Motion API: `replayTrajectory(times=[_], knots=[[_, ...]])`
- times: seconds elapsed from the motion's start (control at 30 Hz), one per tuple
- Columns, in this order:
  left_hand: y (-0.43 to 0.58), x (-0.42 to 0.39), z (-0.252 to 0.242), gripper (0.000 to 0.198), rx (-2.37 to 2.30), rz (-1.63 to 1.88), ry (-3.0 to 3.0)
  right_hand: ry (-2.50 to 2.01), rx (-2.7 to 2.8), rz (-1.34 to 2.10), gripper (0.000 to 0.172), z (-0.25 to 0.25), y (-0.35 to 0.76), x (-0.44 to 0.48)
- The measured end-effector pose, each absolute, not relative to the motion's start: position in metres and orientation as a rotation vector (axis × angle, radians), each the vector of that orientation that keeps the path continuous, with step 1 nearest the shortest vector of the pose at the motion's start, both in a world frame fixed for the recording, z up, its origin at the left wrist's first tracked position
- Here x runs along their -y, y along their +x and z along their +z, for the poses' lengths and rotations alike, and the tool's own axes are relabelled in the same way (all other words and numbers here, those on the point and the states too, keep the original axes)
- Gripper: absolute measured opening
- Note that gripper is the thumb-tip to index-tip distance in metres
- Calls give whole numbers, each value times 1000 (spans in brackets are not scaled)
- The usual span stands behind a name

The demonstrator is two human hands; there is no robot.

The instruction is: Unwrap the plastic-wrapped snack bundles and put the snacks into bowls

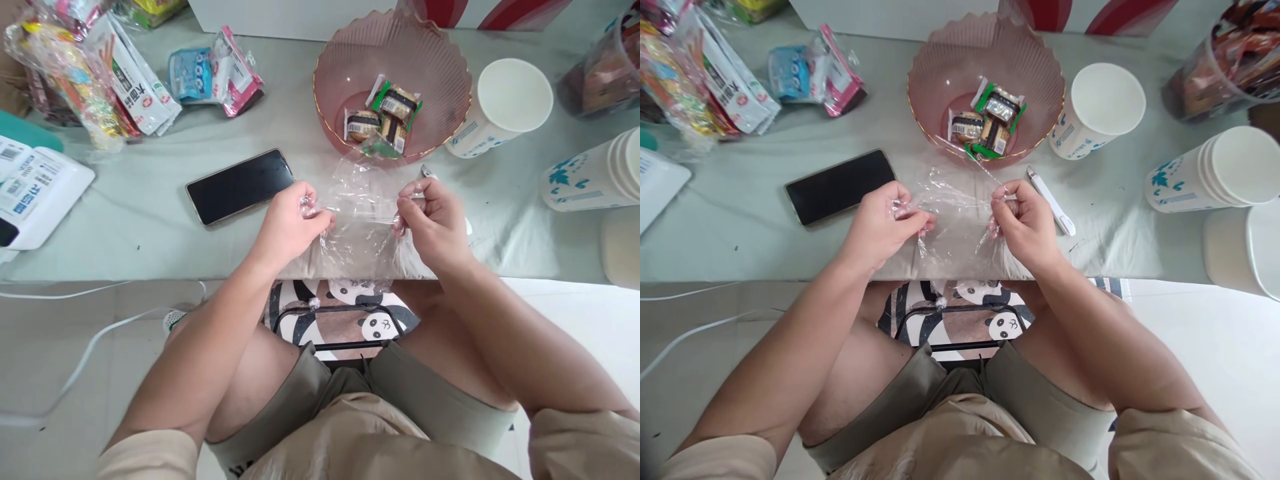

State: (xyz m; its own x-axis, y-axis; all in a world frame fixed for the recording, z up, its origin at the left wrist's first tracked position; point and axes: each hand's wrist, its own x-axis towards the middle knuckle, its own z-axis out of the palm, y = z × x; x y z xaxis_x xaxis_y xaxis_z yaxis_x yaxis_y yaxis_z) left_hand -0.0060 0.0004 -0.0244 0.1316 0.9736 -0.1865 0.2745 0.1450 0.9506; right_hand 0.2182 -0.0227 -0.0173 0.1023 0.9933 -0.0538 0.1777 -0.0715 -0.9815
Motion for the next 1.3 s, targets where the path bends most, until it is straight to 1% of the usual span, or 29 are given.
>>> replayTrajectory(times=[0.1, 0.2, 0.33, 0.37, 0.47, 0.5, 0.53, 0.63, 0.73, 0.8, 0.9, 0.93, 0.97, 1.07, 1.13, 1.2, 1.3], knots=[[-8, -7, -17, 31, -1335, 782, 1104, -1432, 1224, 1105, 37, -18, 219, 22], [-12, -13, -8, 33, -1430, 808, 1028, -1438, 1186, 1096, 36, -19, 220, 21], [-13, -11, -7, 28, -1423, 843, 975, -1449, 1101, 1089, 35, -20, 221, 19], [-12, -8, -9, 31, -1394, 804, 993, -1449, 1089, 1092, 34, -20, 221, 19], [-10, 1, -14, 54, -1285, 663, 1118, -1445, 1079, 1092, 31, -21, 222, 18], [-11, 2, -14, 57, -1261, 648, 1137, -1446, 1076, 1084, 29, -21, 222, 18], [-13, 1, -13, 55, -1243, 648, 1134, -1447, 1069, 1079, 27, -21, 223, 17], [-25, -9, -6, 41, -1255, 738, 1031, -1436, 1032, 1100, 24, -21, 226, 15], [-34, -18, -2, 33, -1277, 900, 914, -1400, 983, 1123, 25, -21, 227, 13], [-32, -16, -3, 40, -1200, 905, 858, -1392, 969, 1113, 26, -21, 227, 13], [-23, -7, -4, 68, -1035, 738, 912, -1390, 984, 1098, 28, -23, 226, 13], [-22, -4, -4, 73, -1000, 694, 959, -1387, 989, 1094, 29, -24, 227, 13], [-22, -2, -2, 73, -982, 672, 1004, -1383, 991, 1089, 30, -25, 227, 13], [-29, -5, 1, 58, -1011, 726, 1042, -1364, 985, 1066, 32, -25, 230, 13], [-34, -9, 0, 52, -1034, 802, 967, -1339, 972, 1070, 35, -24, 230, 14], [-34, -12, -5, 55, -980, 809, 868, -1317, 964, 1118, 39, -23, 227, 14], [-26, -12, -16, 73, -817, 659, 770, -1285, 977, 1249, 45, -19, 221, 16]])
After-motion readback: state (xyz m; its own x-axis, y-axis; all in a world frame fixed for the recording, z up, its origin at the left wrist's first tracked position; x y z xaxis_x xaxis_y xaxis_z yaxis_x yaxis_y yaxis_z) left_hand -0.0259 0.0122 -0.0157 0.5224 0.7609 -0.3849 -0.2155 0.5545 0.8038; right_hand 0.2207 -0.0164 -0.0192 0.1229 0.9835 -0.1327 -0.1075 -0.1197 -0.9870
